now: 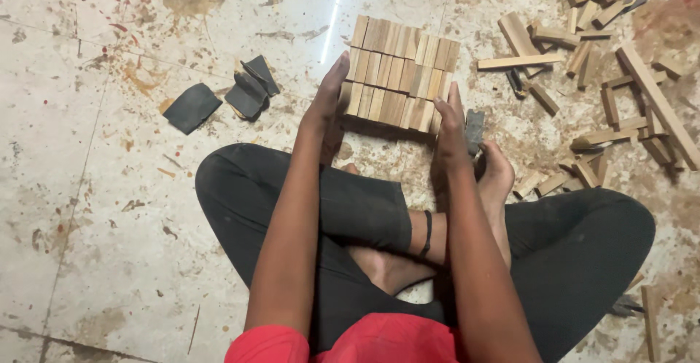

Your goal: The person sits on the workshop floor and picks up small wooden blocks from a pile, placing them one by one into a square grid arrangement on the floor. The person occasionally repositions blocks and reaches for new pieces from the scattered pile around them.

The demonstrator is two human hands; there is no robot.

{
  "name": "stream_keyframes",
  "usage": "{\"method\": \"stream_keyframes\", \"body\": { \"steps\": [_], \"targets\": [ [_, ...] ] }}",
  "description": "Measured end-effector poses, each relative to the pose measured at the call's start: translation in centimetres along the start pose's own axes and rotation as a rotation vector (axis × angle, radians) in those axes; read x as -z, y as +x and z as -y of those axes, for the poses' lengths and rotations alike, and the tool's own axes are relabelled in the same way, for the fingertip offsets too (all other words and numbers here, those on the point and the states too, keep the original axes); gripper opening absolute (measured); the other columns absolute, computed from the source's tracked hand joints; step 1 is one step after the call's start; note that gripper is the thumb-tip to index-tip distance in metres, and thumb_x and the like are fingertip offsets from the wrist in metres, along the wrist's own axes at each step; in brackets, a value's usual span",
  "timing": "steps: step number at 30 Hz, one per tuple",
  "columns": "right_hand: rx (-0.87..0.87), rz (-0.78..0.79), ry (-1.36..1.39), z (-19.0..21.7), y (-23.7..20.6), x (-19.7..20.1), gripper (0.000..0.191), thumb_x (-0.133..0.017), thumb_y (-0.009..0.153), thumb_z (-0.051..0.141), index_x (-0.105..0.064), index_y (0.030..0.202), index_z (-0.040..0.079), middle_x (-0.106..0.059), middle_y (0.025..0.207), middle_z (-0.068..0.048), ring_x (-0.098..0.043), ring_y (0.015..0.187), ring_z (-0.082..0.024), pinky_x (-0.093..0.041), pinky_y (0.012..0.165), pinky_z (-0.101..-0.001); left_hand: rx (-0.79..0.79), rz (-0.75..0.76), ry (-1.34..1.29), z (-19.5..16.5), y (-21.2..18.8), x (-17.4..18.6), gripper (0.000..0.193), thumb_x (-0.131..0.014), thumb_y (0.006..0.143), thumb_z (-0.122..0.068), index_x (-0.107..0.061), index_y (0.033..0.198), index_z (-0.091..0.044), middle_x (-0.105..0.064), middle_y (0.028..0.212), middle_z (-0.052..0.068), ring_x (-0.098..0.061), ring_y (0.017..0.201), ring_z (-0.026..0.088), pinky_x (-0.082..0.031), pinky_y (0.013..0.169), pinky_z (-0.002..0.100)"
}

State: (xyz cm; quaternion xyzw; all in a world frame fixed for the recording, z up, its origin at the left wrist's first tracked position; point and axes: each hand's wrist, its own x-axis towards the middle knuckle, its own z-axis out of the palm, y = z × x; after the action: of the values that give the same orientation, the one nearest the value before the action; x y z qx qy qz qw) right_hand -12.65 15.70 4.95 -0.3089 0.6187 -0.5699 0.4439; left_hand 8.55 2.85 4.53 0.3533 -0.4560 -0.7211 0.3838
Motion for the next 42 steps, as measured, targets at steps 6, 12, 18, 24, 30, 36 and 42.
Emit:
{"method": "stream_keyframes", "body": {
  "steps": [6,12,18,24,30,36,42],
  "targets": [
    [-0.079,0.013,0.222,-0.4,-0.3,-0.1,0.087,-0.055,0.091,0.028,-0.013,0.163,0.001,-0.03,0.165,-0.018,-0.036,0.149,-0.029,-0.031,0.12,-0.0372,0.065,0.014,-0.09,0.6,0.2,0.1,0.088,-0.054,0.101,-0.056,-0.028,0.16,0.005,-0.031,0.168,0.017,-0.026,0.157,0.027,-0.021,0.126,0.037],
    [-0.02,0.027,0.22,-1.5,0.2,0.4,0.086,-0.056,0.095,0.025,-0.012,0.164,-0.001,-0.028,0.167,-0.019,-0.033,0.152,-0.028,-0.027,0.123,-0.0351,0.108,-0.012,-0.021,1.1,0.4,0.4,0.089,-0.053,0.101,-0.056,-0.024,0.162,0.002,-0.025,0.17,0.014,-0.02,0.158,0.024,-0.017,0.126,0.035],
    [-0.013,0.05,0.184,-1.3,0.2,0.4,0.088,-0.056,0.095,0.026,-0.01,0.164,-0.003,-0.026,0.169,-0.02,-0.029,0.155,-0.028,-0.022,0.125,-0.0344,0.054,0.053,-0.047,1.4,0.4,0.7,0.087,-0.051,0.103,-0.057,-0.028,0.162,0.002,-0.033,0.168,0.015,-0.027,0.157,0.025,-0.021,0.126,0.036],
    [-0.032,0.024,0.136,-1.1,0.0,0.3,0.091,-0.057,0.092,0.029,-0.011,0.163,-0.005,-0.021,0.171,-0.022,-0.022,0.158,-0.029,-0.016,0.126,-0.0356,0.145,0.036,-0.217,-0.2,-0.9,-0.3,0.087,-0.055,0.098,-0.056,-0.028,0.161,-0.003,-0.033,0.166,0.015,-0.031,0.154,0.028,-0.026,0.123,0.039],
    [0.046,-0.008,0.221,-0.7,3.1,1.4,0.09,-0.054,0.095,0.033,-0.011,0.162,-0.007,-0.012,0.173,-0.022,-0.011,0.162,-0.03,-0.01,0.128,-0.0367,0.215,-0.064,-0.222,-2.8,-0.8,-1.2,0.094,-0.051,0.095,-0.063,-0.023,0.162,-0.002,-0.02,0.172,0.011,-0.016,0.159,0.023,-0.013,0.124,0.037],
    [0.054,0.01,0.124,0.2,5.2,1.1,0.09,-0.054,0.095,0.036,-0.013,0.162,-0.007,-0.014,0.173,-0.02,-0.012,0.161,-0.029,-0.011,0.128,-0.0359,0.071,-0.085,-0.25,-0.4,3.1,0.0,0.089,-0.05,0.099,-0.056,-0.02,0.163,-0.001,-0.016,0.173,0.011,-0.014,0.16,0.022,-0.014,0.126,0.036],
    [-0.067,0.002,0.039,-0.1,3.7,0.6,0.092,-0.053,0.088,0.039,-0.013,0.165,0.01,-0.017,0.172,-0.013,-0.02,0.156,-0.03,-0.02,0.121,-0.0446,-0.031,0.107,-0.295,1.5,4.3,0.7,0.079,-0.05,0.105,-0.051,-0.034,0.159,0.003,-0.042,0.161,0.017,-0.04,0.149,0.029,-0.031,0.123,0.039]
  ]
}}
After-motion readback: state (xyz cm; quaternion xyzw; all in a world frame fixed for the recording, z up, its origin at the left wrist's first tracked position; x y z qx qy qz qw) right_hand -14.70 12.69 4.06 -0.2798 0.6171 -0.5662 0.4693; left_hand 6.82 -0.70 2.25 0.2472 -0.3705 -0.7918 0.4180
